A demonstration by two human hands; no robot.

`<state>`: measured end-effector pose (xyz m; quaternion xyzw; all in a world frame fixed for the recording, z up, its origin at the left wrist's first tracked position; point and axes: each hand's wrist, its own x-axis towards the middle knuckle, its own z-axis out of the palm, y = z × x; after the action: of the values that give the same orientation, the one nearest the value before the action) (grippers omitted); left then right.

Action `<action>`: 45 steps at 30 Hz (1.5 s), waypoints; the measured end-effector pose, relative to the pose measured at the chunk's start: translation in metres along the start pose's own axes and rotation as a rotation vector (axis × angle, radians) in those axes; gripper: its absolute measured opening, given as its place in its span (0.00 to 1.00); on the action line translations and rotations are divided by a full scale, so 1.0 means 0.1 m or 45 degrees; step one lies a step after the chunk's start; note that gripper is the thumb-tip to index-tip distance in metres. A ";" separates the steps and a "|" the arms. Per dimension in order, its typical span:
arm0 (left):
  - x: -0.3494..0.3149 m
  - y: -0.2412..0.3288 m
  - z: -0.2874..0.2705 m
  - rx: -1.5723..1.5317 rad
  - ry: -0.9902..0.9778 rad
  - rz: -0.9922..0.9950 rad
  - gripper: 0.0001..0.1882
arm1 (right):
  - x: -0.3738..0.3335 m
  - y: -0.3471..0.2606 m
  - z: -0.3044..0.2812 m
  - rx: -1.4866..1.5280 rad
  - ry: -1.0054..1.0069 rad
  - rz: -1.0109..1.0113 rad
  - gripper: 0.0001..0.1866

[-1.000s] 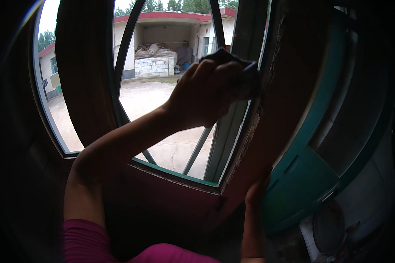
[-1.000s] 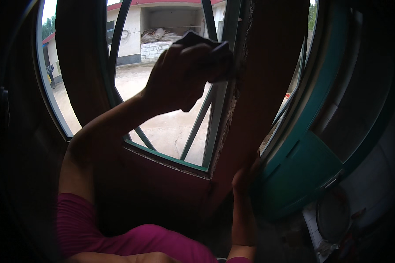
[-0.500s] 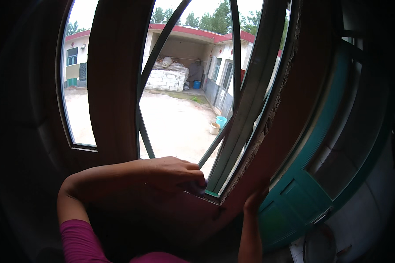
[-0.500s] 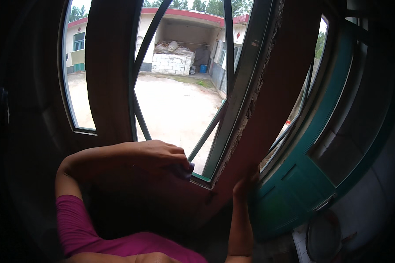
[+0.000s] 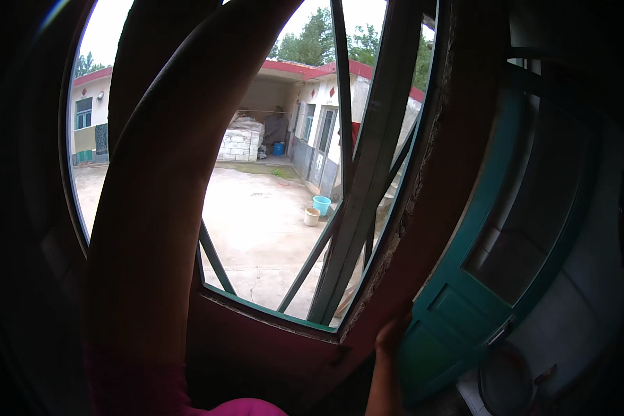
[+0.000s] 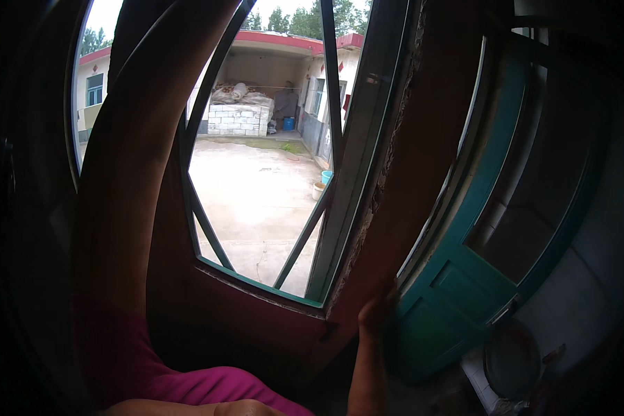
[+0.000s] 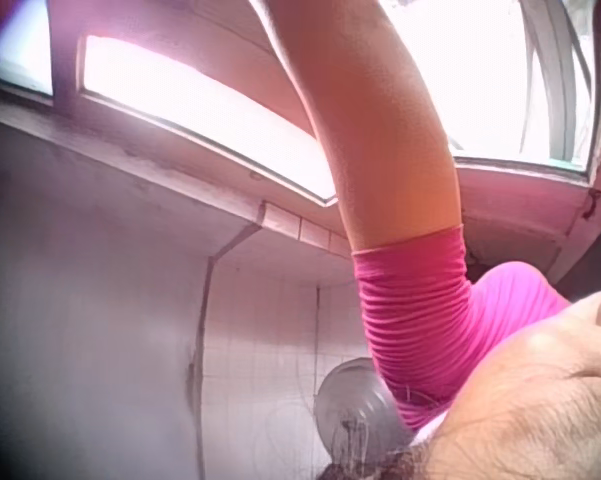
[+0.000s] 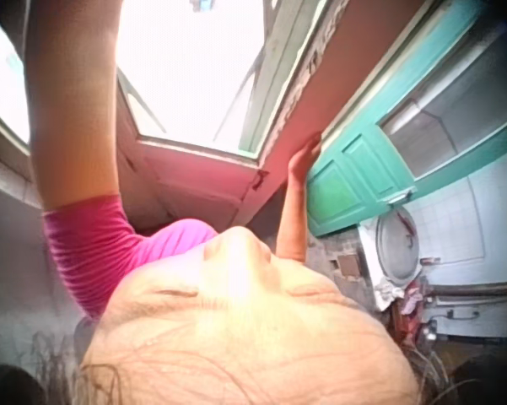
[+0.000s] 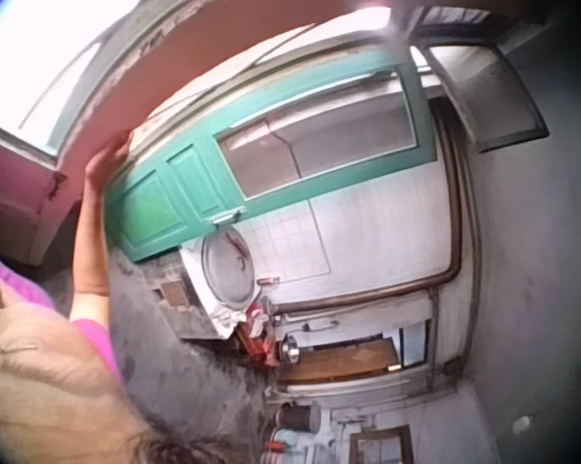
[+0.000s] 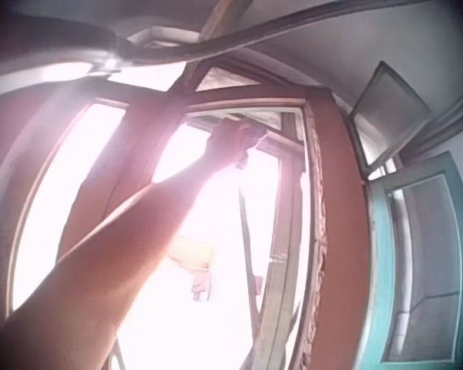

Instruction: The person wets a cloth in a bucket of water, then wipes the glass panes and frames of a door and an adjacent window. The person repeatedly wipes different sections of the glass and frames with the cloth.

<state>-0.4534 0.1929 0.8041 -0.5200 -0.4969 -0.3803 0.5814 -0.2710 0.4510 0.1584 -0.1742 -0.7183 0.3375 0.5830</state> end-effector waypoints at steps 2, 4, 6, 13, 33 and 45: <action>0.08 -0.40 0.25 0.907 0.373 0.747 0.22 | -0.04 -0.02 0.07 0.166 -0.087 0.220 0.39; -0.11 -0.16 0.37 0.770 0.377 0.782 0.24 | 0.00 0.08 -0.03 0.054 0.012 0.002 0.38; -0.58 0.23 0.47 0.225 0.278 0.512 0.20 | 0.02 0.40 -0.19 -0.018 -0.029 -0.065 0.34; -2.83 0.75 0.66 -0.046 0.004 0.711 0.13 | -0.01 -0.11 -0.05 0.306 0.170 0.309 0.38; -6.22 0.75 -0.84 0.007 -0.961 0.393 0.22 | 0.23 -0.18 -0.05 0.573 0.009 0.197 0.34; -4.52 0.39 -2.07 0.174 -1.232 -0.277 0.16 | 0.16 -0.18 -0.10 0.540 0.048 0.150 0.40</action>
<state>-0.4764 -0.0378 0.3621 -0.5426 -0.7848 -0.1207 0.2740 -0.2630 0.4517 0.1834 -0.0956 -0.6086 0.5113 0.5992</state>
